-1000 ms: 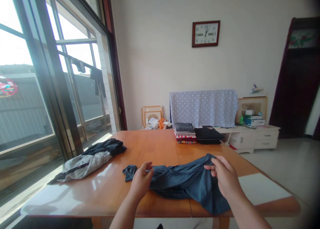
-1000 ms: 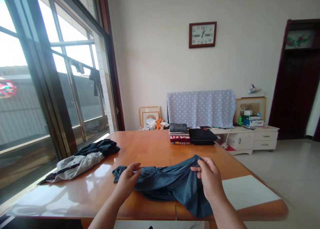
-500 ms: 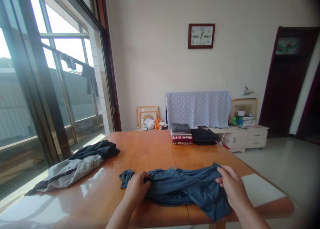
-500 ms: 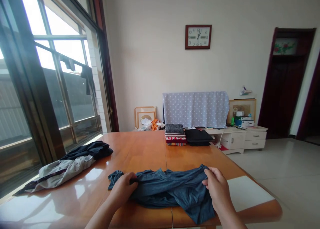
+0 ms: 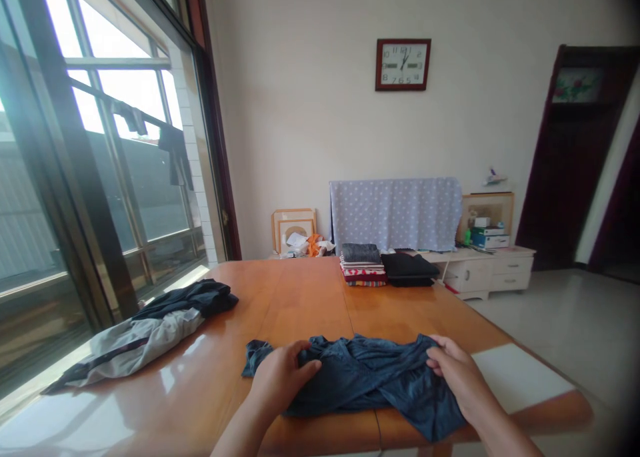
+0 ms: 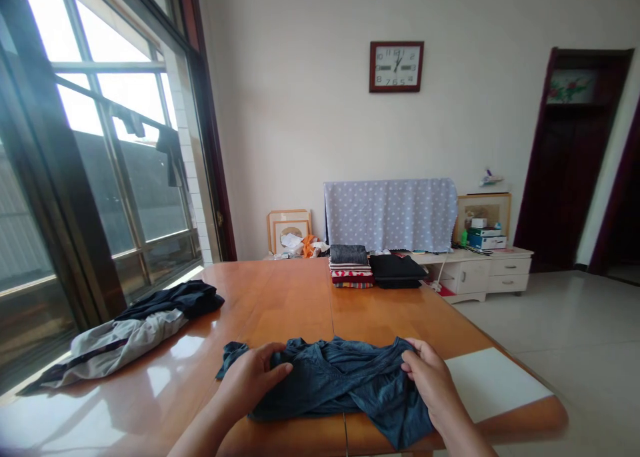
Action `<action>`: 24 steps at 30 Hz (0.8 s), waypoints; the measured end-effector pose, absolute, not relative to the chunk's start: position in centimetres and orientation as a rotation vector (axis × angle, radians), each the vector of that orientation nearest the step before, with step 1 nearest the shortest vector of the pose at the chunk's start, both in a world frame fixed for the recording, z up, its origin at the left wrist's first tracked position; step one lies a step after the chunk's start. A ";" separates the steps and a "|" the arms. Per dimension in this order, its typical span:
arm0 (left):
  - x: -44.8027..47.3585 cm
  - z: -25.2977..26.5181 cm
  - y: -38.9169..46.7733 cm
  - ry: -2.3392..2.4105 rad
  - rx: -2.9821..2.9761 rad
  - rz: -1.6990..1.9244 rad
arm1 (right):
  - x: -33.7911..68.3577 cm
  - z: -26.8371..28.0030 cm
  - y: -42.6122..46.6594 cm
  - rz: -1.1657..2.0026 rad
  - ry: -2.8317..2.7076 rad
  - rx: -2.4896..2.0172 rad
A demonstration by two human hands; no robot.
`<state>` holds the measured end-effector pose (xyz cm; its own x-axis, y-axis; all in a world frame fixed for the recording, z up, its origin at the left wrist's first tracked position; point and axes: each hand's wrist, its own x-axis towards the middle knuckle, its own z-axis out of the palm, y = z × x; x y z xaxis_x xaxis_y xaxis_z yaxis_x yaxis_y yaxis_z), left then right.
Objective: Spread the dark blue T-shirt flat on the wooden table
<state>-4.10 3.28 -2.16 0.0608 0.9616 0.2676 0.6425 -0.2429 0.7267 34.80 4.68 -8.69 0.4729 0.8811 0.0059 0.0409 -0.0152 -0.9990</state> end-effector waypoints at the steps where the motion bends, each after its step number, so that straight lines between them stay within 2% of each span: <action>1: -3.7 -2.4 3.3 1.590 1.947 1.023 | 34.8 -8.6 4.6 0.832 -0.892 -1.440; 6: -2.9 -2.4 4.7 1.493 1.772 1.205 | 34.9 -6.9 4.6 0.771 -0.956 -1.448; 13: -4.0 1.8 6.1 1.417 1.346 1.528 | 32.6 -1.0 5.5 0.548 -0.966 -1.310; 18: -2.7 3.5 4.5 1.221 1.350 1.547 | 28.2 1.5 4.7 0.806 -1.027 -1.229; 24: 1.6 2.2 0.8 0.813 1.431 1.227 | 21.2 3.6 1.0 1.130 -1.365 -1.041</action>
